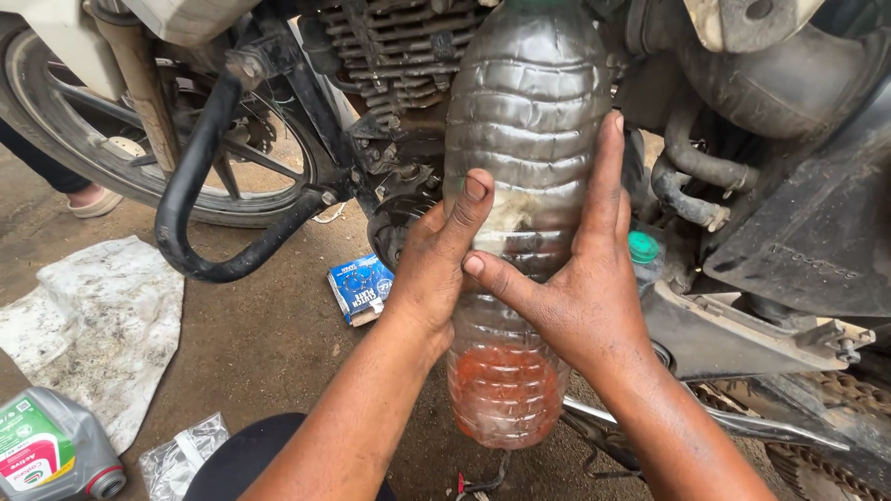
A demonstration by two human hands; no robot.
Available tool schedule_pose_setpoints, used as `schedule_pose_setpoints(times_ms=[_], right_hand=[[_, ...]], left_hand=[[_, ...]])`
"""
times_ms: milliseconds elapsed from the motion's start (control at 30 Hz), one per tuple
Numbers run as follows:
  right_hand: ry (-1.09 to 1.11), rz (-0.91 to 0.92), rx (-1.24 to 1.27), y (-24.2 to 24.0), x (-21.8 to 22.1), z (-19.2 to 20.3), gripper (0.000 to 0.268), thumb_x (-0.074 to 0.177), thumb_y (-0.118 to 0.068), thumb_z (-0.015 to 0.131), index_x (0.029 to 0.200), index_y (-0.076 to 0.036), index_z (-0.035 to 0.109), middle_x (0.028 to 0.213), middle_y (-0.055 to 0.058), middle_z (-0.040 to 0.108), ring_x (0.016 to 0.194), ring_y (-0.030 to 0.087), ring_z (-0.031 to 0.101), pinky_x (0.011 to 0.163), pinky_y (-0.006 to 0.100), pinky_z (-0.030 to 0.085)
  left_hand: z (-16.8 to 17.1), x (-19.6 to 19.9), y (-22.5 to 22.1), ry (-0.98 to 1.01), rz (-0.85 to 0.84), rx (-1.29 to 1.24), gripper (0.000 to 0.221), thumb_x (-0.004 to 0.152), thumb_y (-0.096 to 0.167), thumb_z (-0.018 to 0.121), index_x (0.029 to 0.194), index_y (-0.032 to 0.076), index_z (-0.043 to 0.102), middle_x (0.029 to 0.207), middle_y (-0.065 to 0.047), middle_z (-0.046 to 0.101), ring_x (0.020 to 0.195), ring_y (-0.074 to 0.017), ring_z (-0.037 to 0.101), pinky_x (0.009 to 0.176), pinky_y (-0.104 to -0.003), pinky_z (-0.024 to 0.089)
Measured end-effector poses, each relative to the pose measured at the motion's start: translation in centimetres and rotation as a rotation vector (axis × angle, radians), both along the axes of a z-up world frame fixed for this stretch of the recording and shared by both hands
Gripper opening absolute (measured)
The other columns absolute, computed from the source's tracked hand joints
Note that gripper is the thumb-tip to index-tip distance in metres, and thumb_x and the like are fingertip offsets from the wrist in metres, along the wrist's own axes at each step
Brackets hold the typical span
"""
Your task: Drain fuel from a motorcycle into a plastic bottle using a siphoning or bypass method.
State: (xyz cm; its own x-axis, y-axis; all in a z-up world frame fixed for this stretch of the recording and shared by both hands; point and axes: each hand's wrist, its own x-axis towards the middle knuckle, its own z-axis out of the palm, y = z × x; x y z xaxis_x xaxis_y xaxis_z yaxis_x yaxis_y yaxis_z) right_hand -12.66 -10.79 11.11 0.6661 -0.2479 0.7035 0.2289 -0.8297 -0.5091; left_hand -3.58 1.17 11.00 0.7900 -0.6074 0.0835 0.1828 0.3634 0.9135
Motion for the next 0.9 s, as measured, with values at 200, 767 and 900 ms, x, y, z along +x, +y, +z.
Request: schedule_pose_setpoints(times_ms=[200, 767, 900], right_hand=[[0.035, -0.009, 0.037, -0.06, -0.01, 0.12, 0.146, 0.073, -0.049, 0.095, 0.165, -0.013, -0.012, 0.155, 0.028, 0.034, 0.146, 0.041, 0.047, 0.119, 0.05, 0.044], [0.025, -0.003, 0.019, -0.11, -0.07, 0.27, 0.146, 0.072, -0.05, 0.095, 0.165, -0.011, -0.011, 0.153, 0.028, 0.037, 0.144, 0.041, 0.048, 0.118, 0.05, 0.043], [0.014, -0.005, 0.015, -0.08, -0.05, 0.3, 0.146, 0.071, -0.049, 0.095, 0.165, -0.011, -0.01, 0.15, 0.027, 0.039, 0.143, 0.041, 0.049, 0.118, 0.05, 0.042]], left_hand=[[-0.09, -0.01, 0.02, -0.016, -0.009, -0.028, 0.095, 0.069, 0.076, 0.065, 0.131, 0.004, 0.062, 0.119, -0.015, 0.072, 0.109, -0.026, 0.074, 0.094, -0.042, 0.062], [-0.08, -0.1, -0.06, 0.018, 0.006, -0.015, 0.093, 0.071, 0.074, 0.065, 0.133, 0.005, 0.062, 0.12, -0.014, 0.073, 0.11, -0.0258, 0.074, 0.094, -0.041, 0.061], [-0.08, -0.05, -0.04, 0.015, -0.001, -0.033, 0.093, 0.072, 0.074, 0.066, 0.133, 0.004, 0.062, 0.12, -0.014, 0.073, 0.11, -0.0256, 0.074, 0.094, -0.041, 0.061]])
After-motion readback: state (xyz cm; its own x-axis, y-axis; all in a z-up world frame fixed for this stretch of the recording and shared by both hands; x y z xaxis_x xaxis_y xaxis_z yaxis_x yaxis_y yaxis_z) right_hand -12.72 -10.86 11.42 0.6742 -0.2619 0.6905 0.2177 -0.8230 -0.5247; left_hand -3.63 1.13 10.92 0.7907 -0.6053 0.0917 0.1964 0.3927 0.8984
